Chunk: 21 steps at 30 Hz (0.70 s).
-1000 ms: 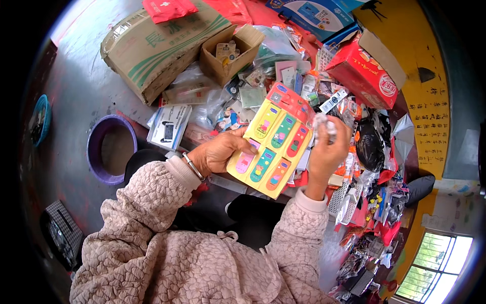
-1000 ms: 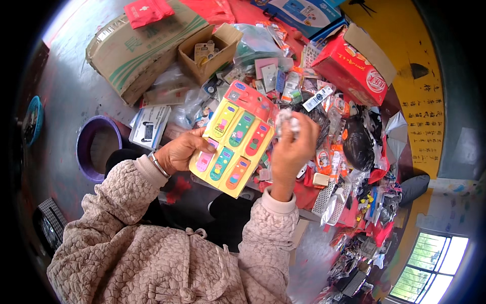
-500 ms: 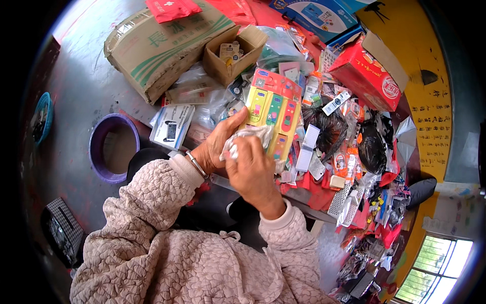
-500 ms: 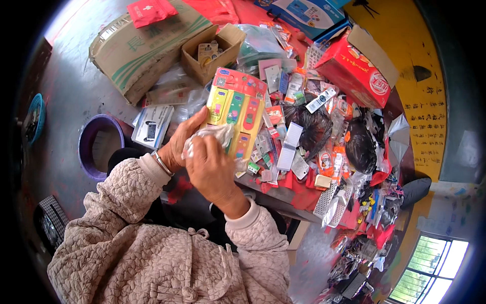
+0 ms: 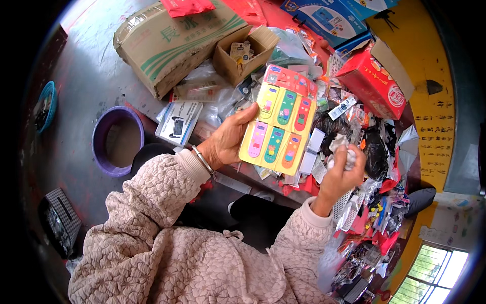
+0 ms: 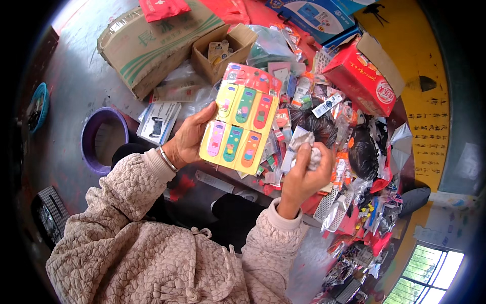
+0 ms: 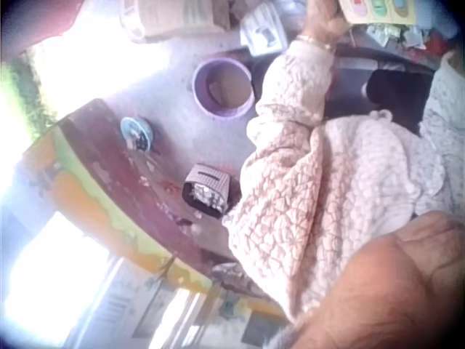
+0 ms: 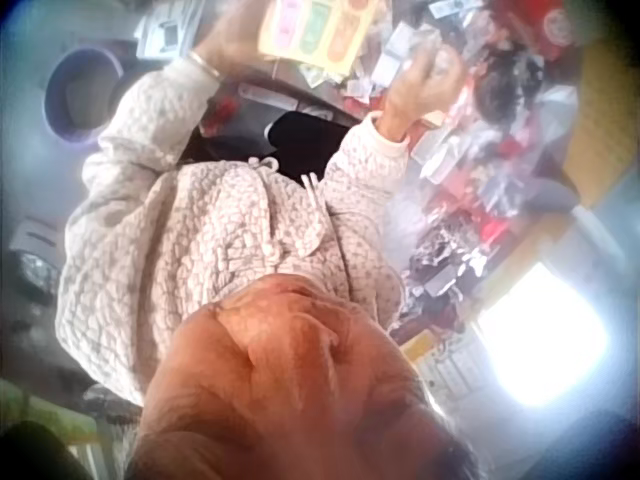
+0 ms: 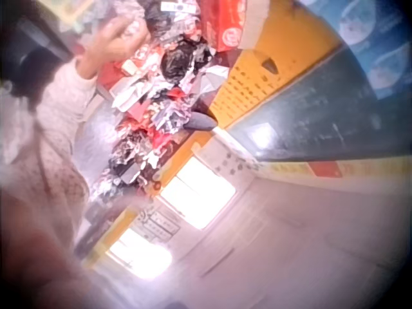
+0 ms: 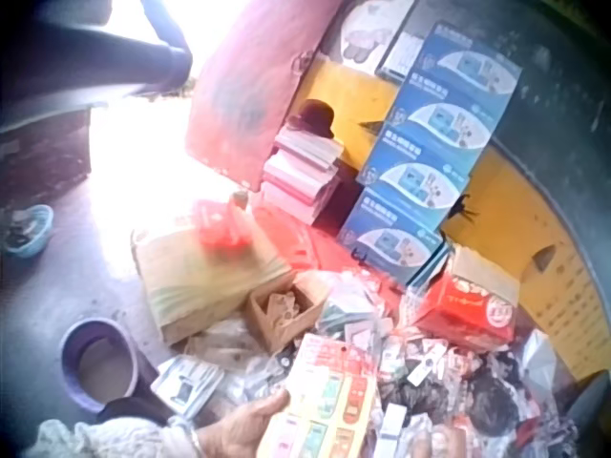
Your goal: The person wipes various packaged items, including nail stickers and small household goods, with a white cloth and places some of them into a small cardboard box.
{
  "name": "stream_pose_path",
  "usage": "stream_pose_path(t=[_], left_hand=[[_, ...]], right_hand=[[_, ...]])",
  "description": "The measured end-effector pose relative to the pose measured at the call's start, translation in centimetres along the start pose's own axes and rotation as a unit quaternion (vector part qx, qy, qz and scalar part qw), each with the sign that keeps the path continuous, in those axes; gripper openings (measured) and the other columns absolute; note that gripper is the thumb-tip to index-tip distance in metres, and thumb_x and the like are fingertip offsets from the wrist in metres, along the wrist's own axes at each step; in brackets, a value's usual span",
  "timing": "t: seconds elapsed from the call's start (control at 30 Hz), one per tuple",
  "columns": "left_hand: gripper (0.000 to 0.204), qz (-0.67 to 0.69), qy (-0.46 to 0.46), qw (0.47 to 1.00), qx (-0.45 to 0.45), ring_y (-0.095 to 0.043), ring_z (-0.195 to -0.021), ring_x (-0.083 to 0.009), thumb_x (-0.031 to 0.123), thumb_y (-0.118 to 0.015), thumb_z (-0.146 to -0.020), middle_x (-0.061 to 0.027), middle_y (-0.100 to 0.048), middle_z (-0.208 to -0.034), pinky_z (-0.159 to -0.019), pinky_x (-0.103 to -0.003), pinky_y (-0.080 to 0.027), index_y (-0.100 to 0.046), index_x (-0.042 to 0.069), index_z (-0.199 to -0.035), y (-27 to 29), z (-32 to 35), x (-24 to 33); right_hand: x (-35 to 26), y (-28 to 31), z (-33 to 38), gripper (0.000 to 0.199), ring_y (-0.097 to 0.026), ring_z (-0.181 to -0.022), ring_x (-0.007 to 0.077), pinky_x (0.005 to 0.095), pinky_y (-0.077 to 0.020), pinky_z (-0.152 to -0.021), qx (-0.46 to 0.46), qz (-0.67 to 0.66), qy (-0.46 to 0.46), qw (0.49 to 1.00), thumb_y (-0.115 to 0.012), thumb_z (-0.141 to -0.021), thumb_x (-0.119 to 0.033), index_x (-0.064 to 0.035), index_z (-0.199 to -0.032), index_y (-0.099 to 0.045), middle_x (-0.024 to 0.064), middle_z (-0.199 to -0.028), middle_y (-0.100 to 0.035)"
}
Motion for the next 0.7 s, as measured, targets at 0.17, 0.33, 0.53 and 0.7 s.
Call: stream_pose_path(t=[0.17,0.33,0.53,0.7], left_hand=[[0.053,-0.009,0.004,1.000,-0.013,-0.051,-0.109,-0.0294,0.041,-0.041,-0.090,-0.0157,-0.048,-0.124,-0.091,-0.044,-0.043,-0.037,0.005,-0.128,-0.5,0.0,-0.4],[0.055,0.018,-0.006,1.000,-0.014,-0.051,-0.109,-0.0301,0.042,-0.042,-0.089,-0.0180,-0.047,-0.124,-0.093,-0.043,-0.041,-0.037,0.004,-0.128,-0.1,-0.6,-0.5],[0.057,0.031,-0.028,0.999,-0.019,-0.049,-0.111,-0.0316,0.045,-0.041,-0.089,-0.0176,-0.046,-0.125,-0.095,-0.045,-0.038,-0.038,0.003,-0.127,-1.2,-0.1,0.7],[0.056,-0.013,-0.032,0.999,0.000,-0.051,-0.109,-0.0294,0.046,-0.037,-0.089,-0.0145,-0.046,-0.126,-0.092,-0.044,-0.042,-0.037,0.006,-0.128,-0.8,0.3,1.2]], right_hand=[[-5.8,-1.9,2.2,0.014,-0.053,-0.071,0.0269,0.0350,-0.0431,-0.062,-0.061,0.030,0.151,0.986,-0.061,-0.073,-0.004,-0.0011,-0.085,-0.055,0.0130,-0.083,-0.052],[-6.7,-9.5,8.9,0.022,-0.057,-0.064,0.0269,0.0342,-0.0486,-0.052,-0.234,0.009,0.217,0.948,-0.059,-0.068,-0.008,-0.0023,-0.088,-0.051,0.0111,-0.082,-0.050],[-7.2,-8.0,8.1,0.023,-0.058,-0.066,0.0249,0.0326,-0.0499,-0.052,-0.187,0.130,0.235,0.945,-0.060,-0.067,-0.007,-0.0030,-0.088,-0.052,0.0098,-0.085,-0.052],[-1.3,-4.2,3.1,0.015,-0.056,-0.064,0.0270,0.0353,-0.0444,-0.052,-0.090,0.188,0.067,0.976,-0.059,-0.071,-0.003,-0.0009,-0.085,-0.053,0.0124,-0.080,-0.051]])
Point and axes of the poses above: each hand's wrist, its own z-axis away from the middle knuckle, its own y-axis out of the back of the hand, x = y × z, the point moved 8 cm from there along -z, towards the middle knuckle
